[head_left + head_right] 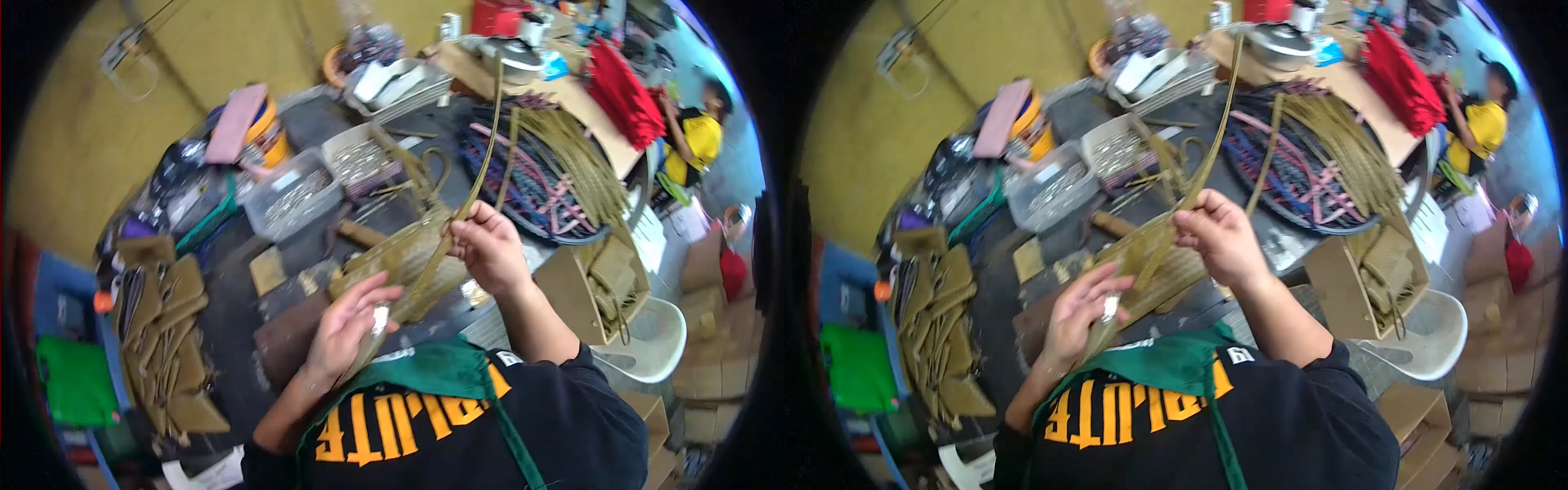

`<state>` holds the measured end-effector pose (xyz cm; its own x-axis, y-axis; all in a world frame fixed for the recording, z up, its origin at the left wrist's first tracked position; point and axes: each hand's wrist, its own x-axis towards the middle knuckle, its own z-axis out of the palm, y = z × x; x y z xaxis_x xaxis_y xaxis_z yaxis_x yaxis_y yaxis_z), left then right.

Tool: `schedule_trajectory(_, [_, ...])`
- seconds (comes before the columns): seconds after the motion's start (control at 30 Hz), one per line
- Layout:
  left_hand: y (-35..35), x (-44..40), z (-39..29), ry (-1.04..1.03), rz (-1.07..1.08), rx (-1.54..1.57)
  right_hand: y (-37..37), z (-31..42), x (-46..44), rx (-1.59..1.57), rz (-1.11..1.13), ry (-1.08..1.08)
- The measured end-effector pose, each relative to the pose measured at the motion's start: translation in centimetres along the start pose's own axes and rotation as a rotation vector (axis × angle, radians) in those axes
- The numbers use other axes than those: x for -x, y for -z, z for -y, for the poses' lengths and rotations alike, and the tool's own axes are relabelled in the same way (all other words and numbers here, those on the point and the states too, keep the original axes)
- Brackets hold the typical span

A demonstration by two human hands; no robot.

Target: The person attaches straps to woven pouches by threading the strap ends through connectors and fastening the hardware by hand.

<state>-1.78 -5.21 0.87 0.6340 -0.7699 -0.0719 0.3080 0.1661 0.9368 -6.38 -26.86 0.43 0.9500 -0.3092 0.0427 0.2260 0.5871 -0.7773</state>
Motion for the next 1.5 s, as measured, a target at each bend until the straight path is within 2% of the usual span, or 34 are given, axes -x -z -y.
schedule_trajectory(0.1, [-0.2, 0.2, -0.1, 0.063, -0.044, 0.022, -3.1, -2.6, 0.2, 0.114, 0.122, -0.078])
schedule_trajectory(0.23, [-0.1, 0.8, 0.7, -0.026, -0.106, -0.142, -3.9, -3.3, 0.1, 0.123, 0.137, -0.078])
schedule_trajectory(0.33, [-0.1, 0.9, 0.9, -0.016, -0.139, -0.066, -2.7, -3.6, -1.5, 0.016, 0.071, 0.036])
schedule_trajectory(0.4, [0.4, 1.1, 1.1, 0.027, -0.115, 0.023, -2.4, -2.4, -2.9, 0.019, 0.028, 0.032])
schedule_trajectory(0.63, [1.4, 1.8, 1.0, 0.061, -0.101, 0.044, -1.7, 0.4, -5.7, 0.01, -0.146, 0.143])
schedule_trajectory(0.7, [1.3, 2.0, 0.7, 0.12, -0.15, 0.035, -1.4, 0.8, -6.3, 0.04, -0.141, 0.197])
schedule_trajectory(0.87, [2.1, 3.1, 1.2, 0.056, -0.139, 0.066, -0.7, 1.9, -7.5, 0.081, -0.139, 0.324])
schedule_trajectory(1.3, [2.6, 5.4, 1.1, 0.155, -0.204, 0.224, -0.3, 2.4, -7.9, 0.126, -0.187, 0.37])
schedule_trajectory(1.43, [2.8, 5.6, 1.3, 0.139, -0.142, 0.252, -0.5, 2.4, -7.8, 0.128, -0.189, 0.374])
schedule_trajectory(1.5, [2.2, 5.6, 1.5, 0.036, -0.344, -0.051, -0.4, 2.7, -7.6, 0.127, -0.163, 0.36])
